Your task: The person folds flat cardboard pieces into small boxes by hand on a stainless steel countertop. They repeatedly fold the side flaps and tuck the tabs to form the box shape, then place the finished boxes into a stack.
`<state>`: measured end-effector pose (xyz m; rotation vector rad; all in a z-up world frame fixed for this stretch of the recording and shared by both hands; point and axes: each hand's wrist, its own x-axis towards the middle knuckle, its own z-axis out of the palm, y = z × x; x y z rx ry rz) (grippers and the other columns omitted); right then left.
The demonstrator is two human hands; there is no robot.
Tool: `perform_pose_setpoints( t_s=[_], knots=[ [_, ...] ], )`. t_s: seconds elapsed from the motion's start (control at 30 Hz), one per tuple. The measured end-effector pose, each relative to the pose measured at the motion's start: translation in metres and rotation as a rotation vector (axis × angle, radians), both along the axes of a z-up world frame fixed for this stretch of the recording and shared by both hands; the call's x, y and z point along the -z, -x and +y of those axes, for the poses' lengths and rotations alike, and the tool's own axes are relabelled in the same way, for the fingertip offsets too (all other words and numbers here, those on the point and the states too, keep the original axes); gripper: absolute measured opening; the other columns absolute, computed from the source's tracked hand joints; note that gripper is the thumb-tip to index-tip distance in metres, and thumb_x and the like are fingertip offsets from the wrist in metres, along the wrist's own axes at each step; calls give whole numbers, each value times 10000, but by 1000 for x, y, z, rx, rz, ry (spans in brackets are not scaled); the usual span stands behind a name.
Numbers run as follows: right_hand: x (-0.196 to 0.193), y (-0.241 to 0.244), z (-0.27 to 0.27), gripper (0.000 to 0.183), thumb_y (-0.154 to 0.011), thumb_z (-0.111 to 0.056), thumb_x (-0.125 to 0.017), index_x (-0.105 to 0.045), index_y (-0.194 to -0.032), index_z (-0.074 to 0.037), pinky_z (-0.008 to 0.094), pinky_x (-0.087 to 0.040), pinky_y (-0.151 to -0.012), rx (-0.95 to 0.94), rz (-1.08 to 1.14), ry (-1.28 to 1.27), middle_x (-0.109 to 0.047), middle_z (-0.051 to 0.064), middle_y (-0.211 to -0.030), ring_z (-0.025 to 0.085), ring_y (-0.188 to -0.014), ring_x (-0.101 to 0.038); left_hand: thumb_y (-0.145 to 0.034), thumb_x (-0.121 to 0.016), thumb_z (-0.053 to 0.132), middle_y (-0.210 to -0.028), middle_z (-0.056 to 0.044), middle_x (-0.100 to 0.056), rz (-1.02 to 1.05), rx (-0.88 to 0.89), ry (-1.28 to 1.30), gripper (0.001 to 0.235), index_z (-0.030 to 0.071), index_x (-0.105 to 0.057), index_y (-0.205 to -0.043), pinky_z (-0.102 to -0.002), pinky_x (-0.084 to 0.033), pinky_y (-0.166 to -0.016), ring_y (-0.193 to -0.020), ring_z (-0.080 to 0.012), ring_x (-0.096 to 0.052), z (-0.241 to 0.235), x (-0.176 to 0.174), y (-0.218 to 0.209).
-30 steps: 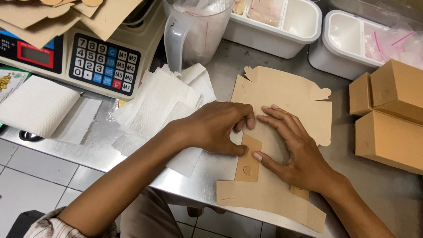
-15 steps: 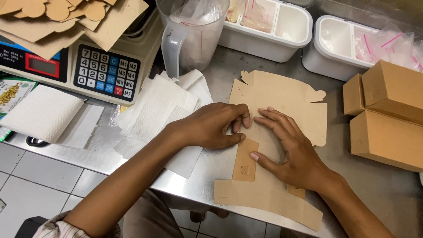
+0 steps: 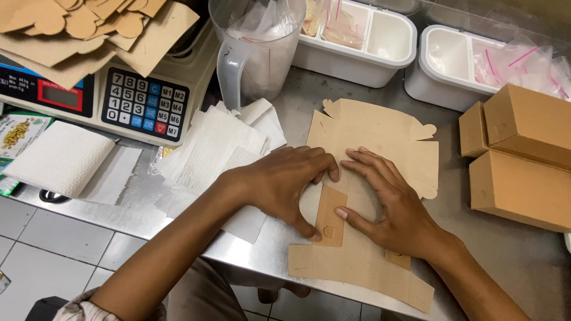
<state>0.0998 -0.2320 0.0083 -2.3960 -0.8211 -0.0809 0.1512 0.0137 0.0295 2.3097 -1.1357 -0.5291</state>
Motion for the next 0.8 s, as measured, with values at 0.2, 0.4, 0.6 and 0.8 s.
perform_pose_setpoints(
  t_s=[0.2,0.4,0.6,0.8],
  knots=[
    [3,-1,-1,741,-846,-328,-813,-504,-1475,-86,472,-359,-1208,-6,-32,-10,-505,100,-1560,297,-1493,-424,-547,-851,626,-1065,-18,-585,-20,8,0,827,201,-528,-1178,-379,-445,-820,-944,-221,-579,0,3,1],
    [2,0,0,740,-847,-326,-810,-501,-1479,-96,465,-355,-1207,8,-6,-16,-508,88,-1555,284,-1499,-417,-598,-854,568,-1006,-2,-602,-11,-13,30,724,208,-553,-1149,-361,-458,-763,-888,-198,-587,1,7,-2],
    [0,2,1,733,-852,-320,-807,-500,-1477,-91,456,-343,-1217,-4,-12,-23,-507,93,-1557,283,-1497,-420,-705,-826,447,-989,11,-612,39,-10,106,584,204,-573,-1172,-333,-477,-790,-914,-161,-603,4,17,-7],
    [1,1,0,738,-847,-313,-813,-499,-1477,-90,449,-352,-1212,-3,-22,-20,-513,93,-1553,280,-1491,-428,-799,-788,361,-958,24,-621,40,-56,102,421,213,-587,-1137,-335,-479,-757,-853,-163,-608,1,14,-7]
  ],
)
